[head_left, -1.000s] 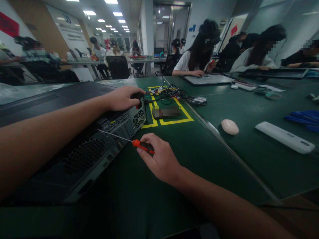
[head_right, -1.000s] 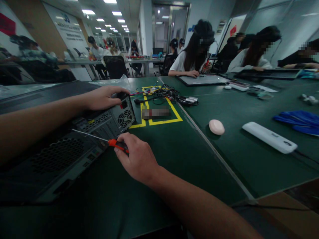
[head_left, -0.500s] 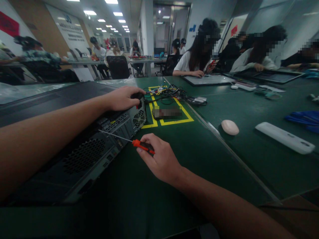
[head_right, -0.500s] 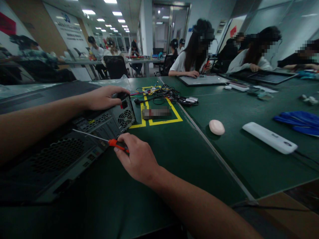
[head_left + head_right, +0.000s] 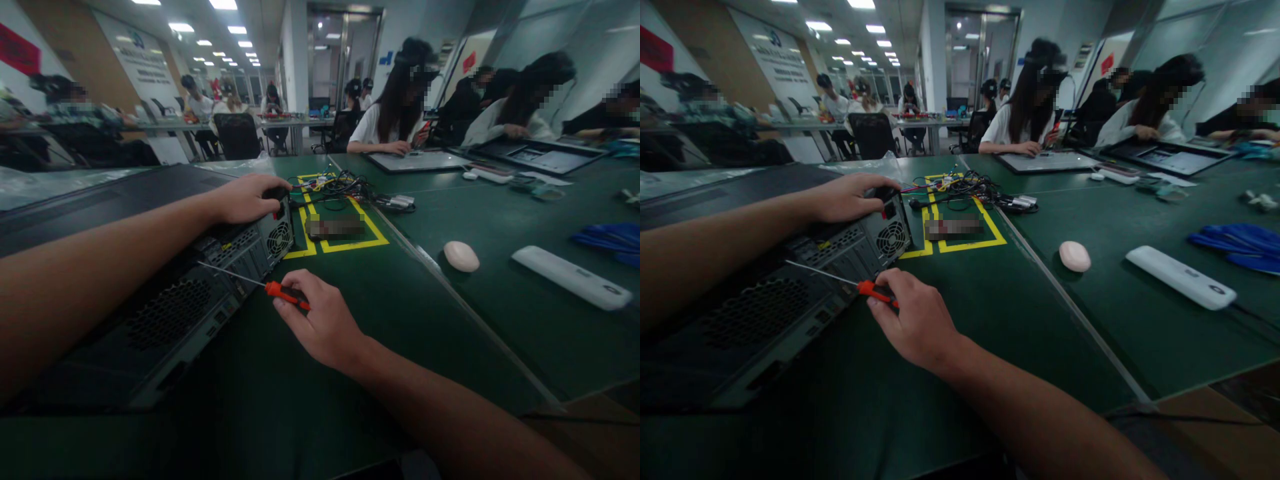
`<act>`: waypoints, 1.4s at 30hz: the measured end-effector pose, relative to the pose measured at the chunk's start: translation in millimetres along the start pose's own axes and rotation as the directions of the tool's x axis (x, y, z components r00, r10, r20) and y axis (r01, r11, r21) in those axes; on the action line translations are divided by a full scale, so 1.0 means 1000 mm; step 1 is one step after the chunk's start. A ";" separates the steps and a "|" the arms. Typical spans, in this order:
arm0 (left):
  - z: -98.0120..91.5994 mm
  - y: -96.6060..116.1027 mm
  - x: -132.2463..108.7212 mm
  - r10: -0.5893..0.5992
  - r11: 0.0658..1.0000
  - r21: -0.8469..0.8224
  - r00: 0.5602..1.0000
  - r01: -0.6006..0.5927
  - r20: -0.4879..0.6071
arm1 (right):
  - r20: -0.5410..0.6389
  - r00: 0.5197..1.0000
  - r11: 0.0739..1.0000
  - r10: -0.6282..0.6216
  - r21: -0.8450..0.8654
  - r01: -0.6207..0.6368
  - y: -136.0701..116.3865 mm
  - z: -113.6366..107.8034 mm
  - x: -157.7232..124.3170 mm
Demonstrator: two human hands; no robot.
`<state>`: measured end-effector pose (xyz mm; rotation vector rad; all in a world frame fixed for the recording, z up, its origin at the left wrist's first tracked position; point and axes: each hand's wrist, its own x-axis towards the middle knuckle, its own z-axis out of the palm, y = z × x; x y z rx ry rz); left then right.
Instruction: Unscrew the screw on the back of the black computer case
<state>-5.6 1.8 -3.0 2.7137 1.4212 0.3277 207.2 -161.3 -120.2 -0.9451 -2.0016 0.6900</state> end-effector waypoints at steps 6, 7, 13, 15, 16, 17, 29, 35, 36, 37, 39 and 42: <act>0.000 0.001 0.000 -0.013 1.000 0.017 1.000 0.013 0.004 | -0.012 1.000 1.000 -0.008 -0.009 0.008 0.000 0.000 0.000; 0.000 0.001 0.000 -0.015 1.000 0.013 1.000 0.015 0.001 | -0.013 1.000 1.000 -0.008 -0.012 0.008 0.000 0.000 0.000; 0.000 -0.001 0.001 -0.012 1.000 0.014 1.000 0.012 0.007 | -0.023 1.000 1.000 -0.020 -0.016 0.020 0.001 0.000 0.000; -0.001 -0.001 0.001 -0.010 1.000 0.013 1.000 0.010 0.010 | -0.024 0.999 1.000 -0.022 -0.023 0.021 0.000 0.000 0.000; -0.001 -0.001 0.001 -0.007 1.000 0.009 1.000 0.007 0.011 | -0.024 0.999 0.999 -0.023 -0.026 0.022 0.000 -0.001 0.000; -0.001 -0.001 0.001 -0.002 1.000 0.004 1.000 0.002 0.010 | -0.023 0.999 0.999 -0.026 -0.028 0.025 -0.001 -0.001 0.000; 0.000 -0.002 0.001 0.006 1.000 -0.006 1.000 -0.006 0.003 | -0.002 1.000 0.999 -0.006 0.050 0.007 -0.001 0.001 -0.002; 0.000 -0.003 0.001 0.009 1.000 -0.003 1.000 -0.009 0.007 | 0.005 1.000 0.999 -0.004 0.051 0.004 0.000 0.002 -0.001; 0.000 -0.003 0.001 0.010 1.000 -0.006 1.000 -0.010 0.008 | 0.002 1.000 0.998 -0.005 0.055 0.005 0.000 0.002 -0.001; 0.000 -0.003 0.001 0.009 1.000 -0.009 1.000 -0.009 0.009 | 0.001 1.000 0.998 -0.007 0.058 0.007 0.000 0.002 -0.001; 0.000 -0.002 0.001 0.007 1.000 -0.010 1.000 -0.007 0.011 | 0.000 1.000 0.998 -0.012 0.061 0.012 0.000 0.002 -0.001; -0.001 0.000 0.001 0.006 1.000 -0.008 1.000 -0.006 0.012 | 0.002 1.000 0.998 -0.014 0.060 0.014 0.001 0.001 -0.001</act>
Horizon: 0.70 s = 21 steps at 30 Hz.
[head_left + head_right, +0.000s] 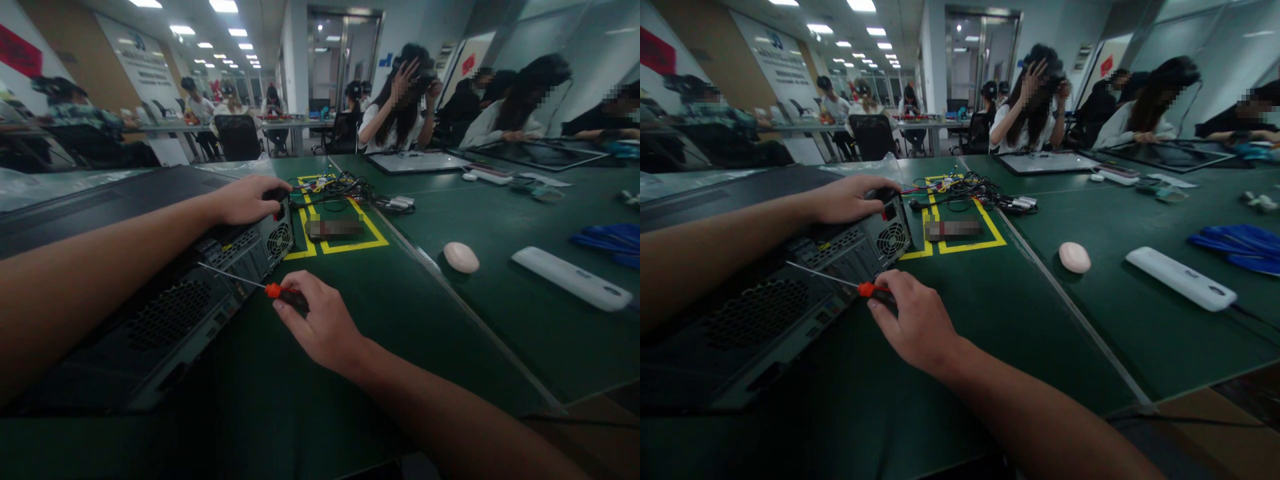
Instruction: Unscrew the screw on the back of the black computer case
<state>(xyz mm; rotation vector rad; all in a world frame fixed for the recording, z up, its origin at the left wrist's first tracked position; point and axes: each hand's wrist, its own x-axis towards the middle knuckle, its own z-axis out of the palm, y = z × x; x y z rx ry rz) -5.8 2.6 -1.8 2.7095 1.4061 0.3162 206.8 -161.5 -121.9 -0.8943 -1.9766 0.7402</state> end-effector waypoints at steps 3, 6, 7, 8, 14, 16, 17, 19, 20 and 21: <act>-0.001 0.002 -0.001 -0.006 1.000 -0.003 1.000 0.006 0.007 | -0.005 1.000 1.000 -0.011 -0.006 0.011 0.001 0.000 0.000; 0.000 0.003 -0.001 -0.025 0.999 0.023 1.000 0.025 0.008 | -0.012 1.000 1.000 -0.016 -0.001 0.016 0.001 0.000 0.000; 0.000 0.003 -0.001 -0.029 0.999 0.034 1.000 0.029 0.004 | -0.012 1.000 1.000 -0.012 0.000 0.012 0.000 0.000 0.000; 0.000 0.003 -0.001 -0.031 0.999 0.040 1.000 0.030 0.001 | -0.012 1.000 1.000 -0.007 -0.002 0.007 0.000 0.000 0.000; 0.002 0.000 0.000 -0.011 1.000 0.021 1.000 0.011 0.005 | -0.009 1.000 1.000 -0.006 0.002 0.006 0.001 0.001 0.000; 0.002 -0.001 0.000 -0.014 1.000 0.013 1.000 0.014 0.001 | -0.016 1.000 1.000 -0.014 0.013 0.014 0.002 0.002 0.000; 0.002 -0.002 0.000 -0.016 1.000 0.011 1.000 0.016 0.000 | -0.017 1.000 1.000 -0.014 0.015 0.014 0.003 0.002 0.000; 0.002 -0.002 0.000 -0.015 1.000 0.010 1.000 0.015 0.001 | -0.015 1.000 1.000 -0.012 0.017 0.012 0.003 0.002 0.000; 0.002 -0.002 0.000 -0.014 1.000 0.011 1.000 0.014 0.003 | -0.017 1.000 1.000 -0.011 0.019 0.012 0.003 0.002 0.000; 0.002 -0.002 0.000 -0.014 1.000 0.013 1.000 0.014 0.003 | -0.019 1.000 1.000 -0.013 0.020 0.013 0.002 0.002 0.000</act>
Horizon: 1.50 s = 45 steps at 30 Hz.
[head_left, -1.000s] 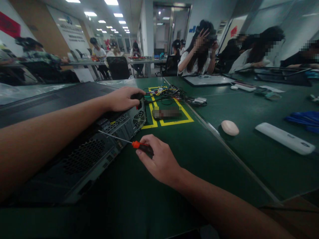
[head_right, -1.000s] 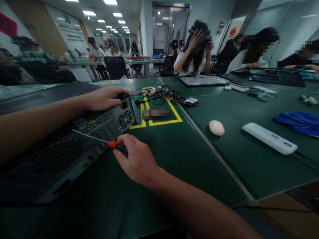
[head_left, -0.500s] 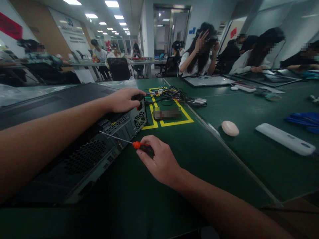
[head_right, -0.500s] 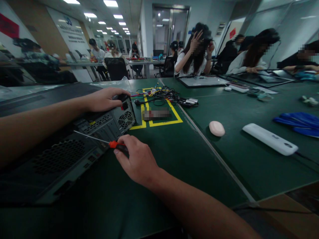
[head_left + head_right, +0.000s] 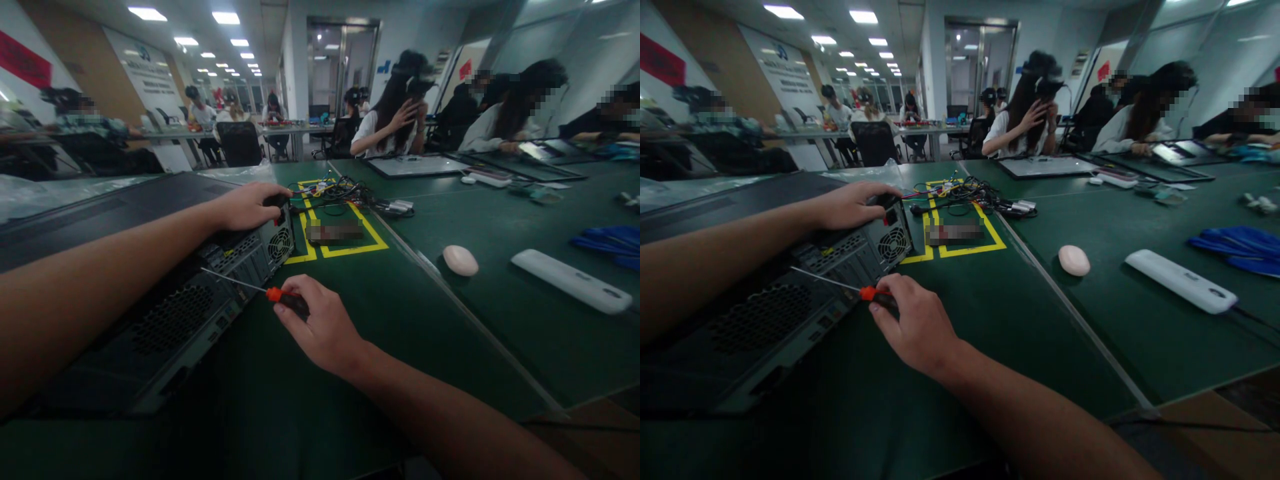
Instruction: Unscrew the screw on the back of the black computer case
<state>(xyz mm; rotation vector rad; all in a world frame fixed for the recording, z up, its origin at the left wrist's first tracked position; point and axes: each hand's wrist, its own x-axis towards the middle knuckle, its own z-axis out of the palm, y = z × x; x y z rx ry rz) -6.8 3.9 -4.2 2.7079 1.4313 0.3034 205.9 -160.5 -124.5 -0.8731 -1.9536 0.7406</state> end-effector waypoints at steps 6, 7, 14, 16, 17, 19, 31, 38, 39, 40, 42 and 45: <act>-0.001 0.001 0.000 0.002 1.000 0.008 1.000 -0.002 -0.005 | -0.004 1.000 1.000 -0.014 0.007 0.014 -0.001 -0.001 0.000; -0.001 0.000 0.000 0.000 1.000 0.008 1.000 0.000 -0.005 | -0.004 1.000 1.000 -0.014 0.006 0.014 -0.001 -0.001 0.000; -0.001 0.002 -0.001 -0.012 1.000 0.009 1.000 0.012 -0.006 | 0.000 1.000 1.000 0.003 0.014 -0.003 -0.002 -0.001 0.000; -0.001 0.004 -0.001 -0.016 1.000 0.012 1.000 0.016 -0.002 | 0.000 1.000 1.000 0.007 0.023 -0.007 -0.003 -0.001 0.000; -0.001 0.005 -0.001 -0.019 1.000 0.013 1.000 0.019 -0.001 | 0.000 1.000 1.000 0.009 0.024 -0.009 -0.003 -0.001 0.000; -0.002 0.005 -0.001 -0.021 1.000 0.015 1.000 0.021 0.000 | -0.002 1.000 1.000 0.005 0.017 -0.005 -0.003 -0.001 0.000; 0.000 0.003 -0.001 -0.006 1.000 -0.013 1.000 0.006 -0.012 | -0.019 1.000 0.993 -0.022 -0.114 0.020 -0.001 -0.002 0.000; -0.002 0.007 -0.002 -0.012 1.000 -0.016 1.000 0.012 0.004 | 0.020 1.000 0.999 -0.005 -0.051 0.006 -0.002 -0.002 -0.001; -0.003 0.007 -0.002 -0.013 1.000 -0.015 1.000 0.013 0.001 | 0.022 1.000 0.999 0.002 -0.045 -0.001 -0.002 -0.002 -0.001; -0.003 0.007 -0.003 -0.015 1.000 -0.012 1.000 0.015 -0.002 | 0.025 1.000 0.999 0.007 -0.044 -0.006 -0.003 -0.002 0.000; -0.003 0.006 -0.003 -0.015 1.000 -0.003 1.000 0.015 -0.004 | 0.032 0.999 0.999 0.013 -0.049 -0.012 -0.003 -0.003 0.000; -0.003 0.005 -0.002 -0.007 1.000 -0.008 1.000 0.007 -0.004 | 0.037 0.999 0.998 0.019 -0.059 -0.016 -0.003 -0.003 0.000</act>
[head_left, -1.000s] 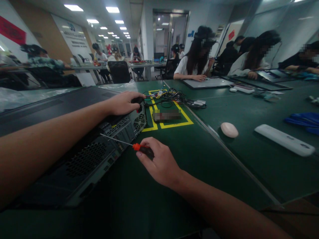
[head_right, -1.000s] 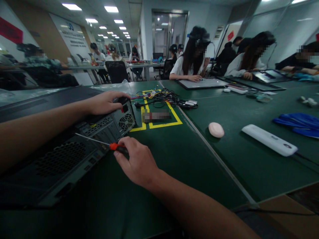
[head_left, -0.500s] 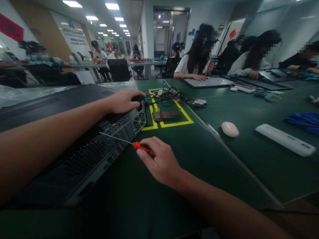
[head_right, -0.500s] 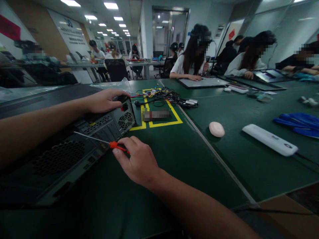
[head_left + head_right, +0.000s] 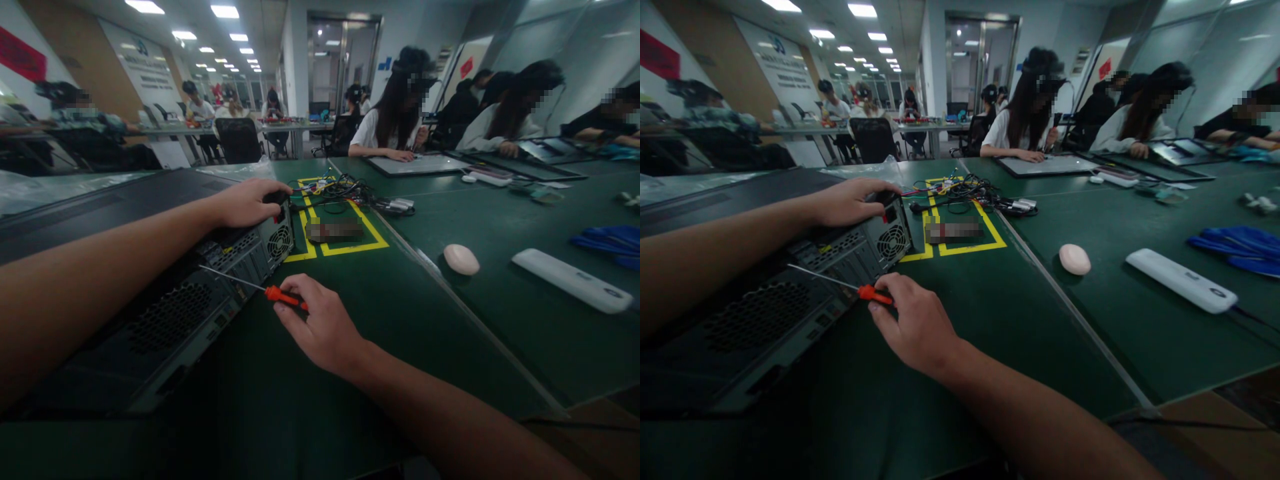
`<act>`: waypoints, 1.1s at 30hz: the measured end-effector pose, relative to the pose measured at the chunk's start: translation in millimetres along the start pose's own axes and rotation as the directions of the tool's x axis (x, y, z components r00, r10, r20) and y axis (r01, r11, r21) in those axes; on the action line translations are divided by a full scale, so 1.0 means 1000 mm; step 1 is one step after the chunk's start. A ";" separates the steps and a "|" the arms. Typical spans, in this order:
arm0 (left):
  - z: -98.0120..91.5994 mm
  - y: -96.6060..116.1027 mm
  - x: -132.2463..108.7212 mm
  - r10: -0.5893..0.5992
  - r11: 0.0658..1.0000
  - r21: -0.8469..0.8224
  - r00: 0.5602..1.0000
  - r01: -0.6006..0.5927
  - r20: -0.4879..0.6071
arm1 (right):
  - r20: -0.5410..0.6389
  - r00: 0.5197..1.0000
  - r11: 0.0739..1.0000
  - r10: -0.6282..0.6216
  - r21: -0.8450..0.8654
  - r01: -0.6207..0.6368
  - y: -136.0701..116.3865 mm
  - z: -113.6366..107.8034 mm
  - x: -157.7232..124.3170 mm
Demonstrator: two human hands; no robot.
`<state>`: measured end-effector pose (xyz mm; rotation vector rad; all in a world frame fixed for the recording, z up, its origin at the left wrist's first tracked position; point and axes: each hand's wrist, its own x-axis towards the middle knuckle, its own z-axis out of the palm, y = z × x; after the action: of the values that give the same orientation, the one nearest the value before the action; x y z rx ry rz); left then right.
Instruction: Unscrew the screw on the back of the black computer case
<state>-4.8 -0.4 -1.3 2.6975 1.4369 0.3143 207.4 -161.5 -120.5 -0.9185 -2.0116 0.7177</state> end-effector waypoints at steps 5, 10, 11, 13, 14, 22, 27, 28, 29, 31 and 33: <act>0.001 -0.001 0.000 -0.006 1.000 -0.006 1.000 0.006 0.001 | 0.001 1.000 1.000 0.003 -0.005 -0.003 0.000 0.000 0.000; 0.001 -0.001 0.000 0.004 1.000 -0.003 1.000 -0.004 -0.006 | -0.001 1.000 1.000 -0.008 0.002 0.008 0.000 0.000 0.000; 0.001 -0.001 0.000 0.004 1.000 -0.001 1.000 -0.004 -0.006 | -0.003 1.000 1.000 -0.010 0.004 0.010 0.000 0.000 0.000; 0.001 -0.001 0.000 0.003 1.000 0.003 1.000 -0.003 -0.001 | -0.004 1.000 1.000 -0.010 0.004 0.010 0.001 0.000 0.000; 0.001 -0.001 0.001 0.003 1.000 0.005 1.000 -0.003 0.001 | -0.002 1.000 1.000 -0.007 0.002 0.007 0.001 0.000 0.000; 0.000 0.000 0.001 0.003 1.000 -0.009 1.000 -0.003 -0.001 | 0.002 1.000 1.000 0.010 -0.009 -0.010 -0.001 -0.001 0.000; 0.001 -0.001 0.001 0.009 1.000 -0.013 1.000 -0.009 0.002 | 0.002 1.000 1.000 0.007 -0.017 -0.007 -0.001 -0.001 0.000; 0.001 -0.001 0.001 0.010 1.000 -0.015 1.000 -0.010 0.000 | 0.003 1.000 1.000 0.008 -0.018 -0.008 0.000 -0.001 0.000; 0.001 -0.001 0.001 0.011 1.000 -0.013 1.000 -0.011 0.000 | 0.003 1.000 1.000 0.008 -0.016 -0.008 0.000 -0.001 0.000; 0.000 -0.001 0.001 0.010 1.000 -0.004 1.000 -0.010 0.002 | 0.001 1.000 1.000 0.006 -0.013 -0.006 0.000 0.000 0.000; 0.000 0.000 0.000 0.005 1.000 0.004 1.000 -0.005 0.005 | -0.005 1.000 1.000 0.010 -0.011 -0.010 0.001 0.000 0.000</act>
<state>-4.3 -0.3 -1.2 2.7034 1.4306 0.3056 207.6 -161.2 -121.1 -0.9361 -2.0103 0.7098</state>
